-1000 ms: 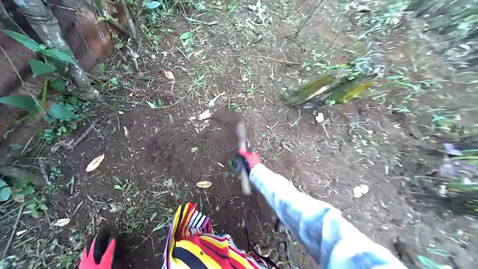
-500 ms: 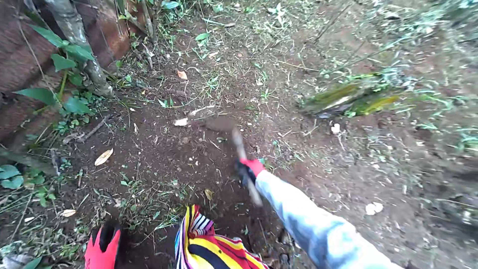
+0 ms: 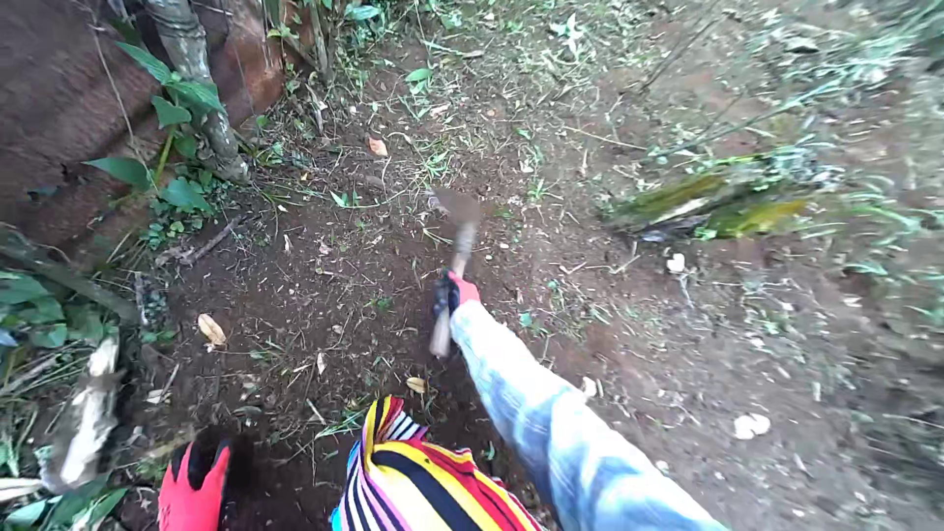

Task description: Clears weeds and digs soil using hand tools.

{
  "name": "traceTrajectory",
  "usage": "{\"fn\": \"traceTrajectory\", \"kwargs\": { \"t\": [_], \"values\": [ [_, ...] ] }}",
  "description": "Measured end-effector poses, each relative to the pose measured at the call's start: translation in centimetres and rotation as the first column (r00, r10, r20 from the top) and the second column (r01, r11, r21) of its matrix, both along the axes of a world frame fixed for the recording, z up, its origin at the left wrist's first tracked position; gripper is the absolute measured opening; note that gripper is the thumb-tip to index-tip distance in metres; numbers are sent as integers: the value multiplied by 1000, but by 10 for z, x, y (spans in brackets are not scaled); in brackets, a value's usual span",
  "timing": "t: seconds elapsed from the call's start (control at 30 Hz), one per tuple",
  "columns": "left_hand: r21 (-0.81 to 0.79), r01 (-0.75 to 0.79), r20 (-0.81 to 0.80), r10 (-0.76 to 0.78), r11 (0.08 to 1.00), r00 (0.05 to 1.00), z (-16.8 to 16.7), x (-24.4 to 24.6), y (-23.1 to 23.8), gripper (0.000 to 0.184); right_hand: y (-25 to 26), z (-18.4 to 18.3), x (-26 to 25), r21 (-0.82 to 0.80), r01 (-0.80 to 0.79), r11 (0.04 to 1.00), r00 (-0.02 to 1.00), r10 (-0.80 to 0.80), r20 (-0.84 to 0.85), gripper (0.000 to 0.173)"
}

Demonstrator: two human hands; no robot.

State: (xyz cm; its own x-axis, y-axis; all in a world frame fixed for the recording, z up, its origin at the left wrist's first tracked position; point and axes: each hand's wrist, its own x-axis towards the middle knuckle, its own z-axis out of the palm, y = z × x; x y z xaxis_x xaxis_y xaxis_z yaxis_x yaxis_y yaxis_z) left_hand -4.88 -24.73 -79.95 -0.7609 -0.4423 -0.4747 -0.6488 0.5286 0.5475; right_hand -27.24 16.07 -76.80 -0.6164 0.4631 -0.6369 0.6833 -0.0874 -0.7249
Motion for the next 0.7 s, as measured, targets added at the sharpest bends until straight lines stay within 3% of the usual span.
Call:
{"fn": "traceTrajectory", "kwargs": {
  "t": [0.03,0.1,0.17,0.2,0.23,0.3,0.37,0.4,0.47,0.5,0.53,0.57,0.63,0.67,0.7],
  "values": [
    [-3,1,0,-1,1000,1000,0,1,-1,73,-11,-9,4,-21,42,999,999,-42,9,31],
    [-8,13,-17,-13,1000,1000,0,-4,-1,71,-32,-23,49,71,-187,980,968,172,184,41],
    [1,0,-35,0,1000,999,3,-4,0,71,-27,-17,83,26,-428,903,849,392,355,48],
    [4,-13,-42,13,1000,999,4,-4,-1,71,-12,-4,81,8,-465,886,823,428,374,47],
    [8,-19,-47,20,1000,999,3,-5,-2,72,7,8,68,19,-439,898,848,407,340,43],
    [2,-11,-40,11,1000,999,-2,-6,-3,73,28,14,34,2,-189,982,973,187,137,34],
    [-4,3,-10,-3,1000,1000,-5,-4,0,73,9,3,28,-62,16,998,998,-12,62,29],
    [-2,9,0,-9,1000,1000,-5,-6,4,73,-12,-2,43,-24,-82,996,989,84,125,30],
    [9,21,8,-21,1000,1000,-4,-12,12,72,-45,-10,90,-21,-535,845,798,513,317,41],
    [17,18,15,-19,1000,1000,-3,-11,14,71,-50,-15,111,-47,-673,739,686,646,334,44],
    [24,18,15,-19,1000,1000,-2,-10,14,71,-46,-9,122,-58,-697,715,666,675,318,42],
    [23,24,-1,-24,999,1000,-2,-10,12,71,-29,1,117,-69,-610,789,743,600,296,35],
    [7,46,-46,-45,999,998,-2,-6,5,71,22,10,95,-161,-158,974,971,182,152,28],
    [3,43,-63,-43,999,997,2,-5,5,70,54,9,88,-230,93,969,995,-79,68,32],
    [-1,24,-46,-24,1000,999,14,-4,10,70,86,1,88,-266,300,916,950,-311,-1,36]
  ]
}}
